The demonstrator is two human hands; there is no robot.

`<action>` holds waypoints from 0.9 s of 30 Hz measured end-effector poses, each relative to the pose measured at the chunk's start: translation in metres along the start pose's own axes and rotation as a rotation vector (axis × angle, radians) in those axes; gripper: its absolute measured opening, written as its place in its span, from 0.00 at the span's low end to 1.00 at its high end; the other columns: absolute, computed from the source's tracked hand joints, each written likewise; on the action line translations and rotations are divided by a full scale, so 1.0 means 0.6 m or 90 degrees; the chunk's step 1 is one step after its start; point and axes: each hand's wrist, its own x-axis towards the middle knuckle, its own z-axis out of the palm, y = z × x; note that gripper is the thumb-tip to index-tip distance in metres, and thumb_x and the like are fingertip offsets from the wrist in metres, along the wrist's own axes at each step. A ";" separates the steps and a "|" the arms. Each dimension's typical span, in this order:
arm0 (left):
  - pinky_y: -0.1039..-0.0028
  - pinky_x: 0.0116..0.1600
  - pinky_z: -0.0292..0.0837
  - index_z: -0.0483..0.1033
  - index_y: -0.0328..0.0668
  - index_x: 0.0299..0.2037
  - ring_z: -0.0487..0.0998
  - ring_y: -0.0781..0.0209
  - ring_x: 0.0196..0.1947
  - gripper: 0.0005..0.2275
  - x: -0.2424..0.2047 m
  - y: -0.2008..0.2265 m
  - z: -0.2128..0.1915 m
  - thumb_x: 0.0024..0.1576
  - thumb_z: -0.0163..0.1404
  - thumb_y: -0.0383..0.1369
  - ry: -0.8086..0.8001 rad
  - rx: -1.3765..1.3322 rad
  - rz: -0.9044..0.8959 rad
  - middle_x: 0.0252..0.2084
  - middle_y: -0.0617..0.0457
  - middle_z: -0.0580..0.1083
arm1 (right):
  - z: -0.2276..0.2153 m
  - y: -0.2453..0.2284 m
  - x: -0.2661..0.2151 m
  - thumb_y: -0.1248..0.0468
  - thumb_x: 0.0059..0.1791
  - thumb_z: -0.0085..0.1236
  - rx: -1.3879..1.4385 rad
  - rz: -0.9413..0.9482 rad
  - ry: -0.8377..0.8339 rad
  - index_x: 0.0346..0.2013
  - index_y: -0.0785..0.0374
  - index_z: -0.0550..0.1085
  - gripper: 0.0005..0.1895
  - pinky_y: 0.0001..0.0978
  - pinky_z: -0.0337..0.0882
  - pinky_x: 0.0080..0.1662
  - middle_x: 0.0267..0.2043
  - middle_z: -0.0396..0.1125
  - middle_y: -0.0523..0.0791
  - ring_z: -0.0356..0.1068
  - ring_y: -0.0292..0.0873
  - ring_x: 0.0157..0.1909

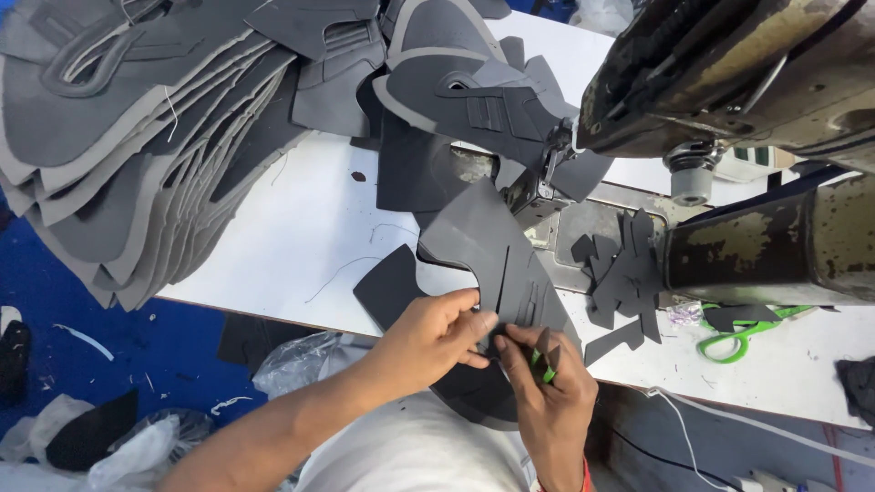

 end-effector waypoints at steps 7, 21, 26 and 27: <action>0.70 0.43 0.84 0.57 0.35 0.30 0.66 0.77 0.28 0.14 0.014 -0.019 -0.013 0.63 0.50 0.27 -0.022 -0.017 -0.002 0.25 0.61 0.59 | -0.028 0.002 0.025 0.75 0.48 0.63 -0.067 -0.098 -0.007 0.40 0.70 0.75 0.07 0.26 0.72 0.44 0.41 0.74 0.47 0.74 0.39 0.42; 0.76 0.39 0.84 0.71 0.32 0.46 0.67 0.79 0.26 0.06 0.007 0.000 0.003 0.62 0.49 0.27 0.033 0.036 0.007 0.24 0.60 0.65 | -0.050 -0.012 0.090 0.53 0.48 0.64 -0.255 0.224 -0.057 0.53 0.60 0.79 0.22 0.31 0.71 0.38 0.32 0.78 0.50 0.73 0.37 0.32; 0.77 0.37 0.84 0.69 0.25 0.43 0.69 0.80 0.26 0.08 0.009 0.000 0.008 0.63 0.49 0.27 0.075 0.093 0.008 0.22 0.59 0.65 | -0.050 -0.009 0.087 0.51 0.48 0.64 -0.240 0.200 -0.026 0.52 0.61 0.78 0.23 0.31 0.71 0.37 0.32 0.78 0.50 0.73 0.38 0.32; 0.77 0.37 0.84 0.69 0.25 0.43 0.69 0.80 0.26 0.08 0.009 0.002 0.008 0.63 0.49 0.27 0.075 0.092 0.008 0.22 0.59 0.65 | -0.051 -0.012 0.088 0.51 0.48 0.64 -0.240 0.200 -0.026 0.52 0.61 0.78 0.23 0.31 0.71 0.37 0.32 0.78 0.50 0.73 0.38 0.32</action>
